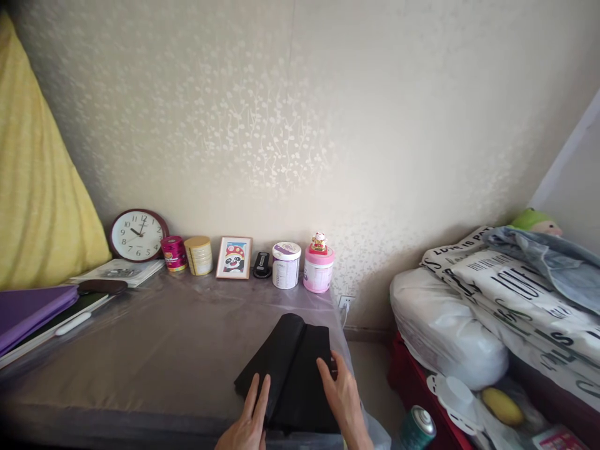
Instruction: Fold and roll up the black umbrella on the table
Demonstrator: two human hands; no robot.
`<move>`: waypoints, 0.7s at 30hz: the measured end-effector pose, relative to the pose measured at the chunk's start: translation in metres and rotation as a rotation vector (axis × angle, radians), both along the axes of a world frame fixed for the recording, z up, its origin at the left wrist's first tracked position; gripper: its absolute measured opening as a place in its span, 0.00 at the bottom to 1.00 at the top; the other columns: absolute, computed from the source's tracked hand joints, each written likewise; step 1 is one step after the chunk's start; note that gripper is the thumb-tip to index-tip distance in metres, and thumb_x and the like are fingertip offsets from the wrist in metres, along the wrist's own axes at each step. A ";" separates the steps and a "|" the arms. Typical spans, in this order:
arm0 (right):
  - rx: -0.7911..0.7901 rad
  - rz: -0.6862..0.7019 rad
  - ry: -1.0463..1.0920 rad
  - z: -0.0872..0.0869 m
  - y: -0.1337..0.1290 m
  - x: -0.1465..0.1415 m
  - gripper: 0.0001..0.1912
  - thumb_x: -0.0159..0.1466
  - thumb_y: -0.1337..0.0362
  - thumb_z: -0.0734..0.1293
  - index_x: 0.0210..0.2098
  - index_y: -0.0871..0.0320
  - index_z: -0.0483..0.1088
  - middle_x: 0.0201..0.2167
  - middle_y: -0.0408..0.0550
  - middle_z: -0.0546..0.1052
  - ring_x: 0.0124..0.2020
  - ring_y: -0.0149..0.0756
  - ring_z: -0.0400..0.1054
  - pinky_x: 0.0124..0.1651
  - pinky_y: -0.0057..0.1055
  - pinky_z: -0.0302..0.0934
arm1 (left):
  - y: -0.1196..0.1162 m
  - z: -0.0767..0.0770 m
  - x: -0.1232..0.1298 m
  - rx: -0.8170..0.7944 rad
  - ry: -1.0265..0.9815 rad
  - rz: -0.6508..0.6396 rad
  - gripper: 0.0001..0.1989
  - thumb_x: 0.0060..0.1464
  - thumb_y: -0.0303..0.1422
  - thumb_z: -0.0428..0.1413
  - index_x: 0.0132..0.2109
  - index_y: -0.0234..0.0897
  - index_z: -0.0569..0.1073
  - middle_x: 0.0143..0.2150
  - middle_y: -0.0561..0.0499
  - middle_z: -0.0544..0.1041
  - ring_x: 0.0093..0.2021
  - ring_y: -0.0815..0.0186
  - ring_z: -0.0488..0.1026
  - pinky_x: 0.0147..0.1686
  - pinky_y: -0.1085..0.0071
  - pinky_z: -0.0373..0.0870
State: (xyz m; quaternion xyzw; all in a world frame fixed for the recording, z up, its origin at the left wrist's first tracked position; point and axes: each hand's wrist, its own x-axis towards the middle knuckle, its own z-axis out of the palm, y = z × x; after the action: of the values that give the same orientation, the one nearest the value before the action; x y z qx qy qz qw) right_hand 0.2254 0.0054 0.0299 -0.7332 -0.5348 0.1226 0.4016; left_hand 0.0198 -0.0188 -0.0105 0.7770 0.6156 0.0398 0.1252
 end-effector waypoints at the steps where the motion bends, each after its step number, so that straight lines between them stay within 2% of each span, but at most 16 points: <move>1: -0.025 0.004 0.023 -0.001 -0.007 -0.004 0.25 0.56 0.48 0.60 0.44 0.60 0.70 0.37 0.52 0.77 0.38 0.43 0.72 0.39 0.34 0.65 | 0.000 -0.001 0.000 0.009 0.002 0.004 0.45 0.44 0.13 0.43 0.62 0.50 0.31 0.66 0.43 0.36 0.28 0.75 0.73 0.20 0.80 0.59; 4: -0.054 -0.011 0.034 -0.003 -0.024 -0.014 0.25 0.54 0.49 0.62 0.44 0.60 0.71 0.40 0.54 0.76 0.45 0.47 0.70 0.43 0.37 0.64 | 0.000 -0.004 0.000 0.033 0.006 0.009 0.45 0.45 0.14 0.44 0.62 0.50 0.32 0.66 0.42 0.37 0.28 0.75 0.73 0.19 0.80 0.58; 7: -0.030 0.011 0.056 0.000 -0.033 -0.018 0.22 0.54 0.51 0.62 0.43 0.57 0.72 0.39 0.52 0.77 0.44 0.47 0.70 0.43 0.38 0.64 | 0.000 -0.006 0.001 0.058 0.011 0.023 0.46 0.44 0.13 0.45 0.62 0.51 0.33 0.66 0.42 0.39 0.26 0.76 0.73 0.18 0.80 0.57; 10: 0.019 0.050 0.105 0.011 -0.033 -0.027 0.21 0.55 0.52 0.62 0.43 0.57 0.72 0.39 0.50 0.77 0.44 0.46 0.70 0.44 0.36 0.65 | -0.001 -0.007 0.002 0.063 0.003 0.043 0.45 0.43 0.14 0.45 0.63 0.50 0.34 0.66 0.42 0.39 0.25 0.76 0.73 0.17 0.80 0.57; 16: 0.084 0.233 0.269 0.039 -0.011 -0.067 0.21 0.56 0.56 0.62 0.46 0.59 0.70 0.43 0.50 0.76 0.46 0.43 0.69 0.46 0.33 0.64 | -0.001 -0.002 0.001 0.009 -0.001 0.047 0.43 0.43 0.14 0.44 0.64 0.45 0.38 0.66 0.41 0.38 0.28 0.74 0.74 0.20 0.81 0.60; 18: 0.091 0.288 0.308 0.042 0.000 -0.082 0.20 0.56 0.59 0.62 0.47 0.59 0.69 0.45 0.50 0.75 0.47 0.42 0.68 0.48 0.33 0.62 | -0.001 -0.002 0.001 0.002 0.003 0.056 0.42 0.44 0.14 0.43 0.64 0.43 0.40 0.66 0.41 0.39 0.30 0.73 0.75 0.21 0.81 0.61; 21: 0.083 0.374 0.359 0.039 0.017 -0.102 0.18 0.56 0.64 0.61 0.46 0.58 0.69 0.41 0.48 0.76 0.43 0.39 0.70 0.45 0.32 0.63 | 0.000 -0.004 0.002 -0.002 0.022 0.067 0.38 0.45 0.14 0.42 0.63 0.40 0.47 0.66 0.40 0.42 0.32 0.72 0.75 0.24 0.80 0.64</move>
State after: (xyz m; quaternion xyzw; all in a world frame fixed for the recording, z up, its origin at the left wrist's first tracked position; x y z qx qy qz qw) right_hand 0.1234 0.0222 0.0687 -0.5711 -0.5857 0.3007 0.4902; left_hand 0.0223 -0.0187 -0.0140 0.7562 0.6427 0.0349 0.1178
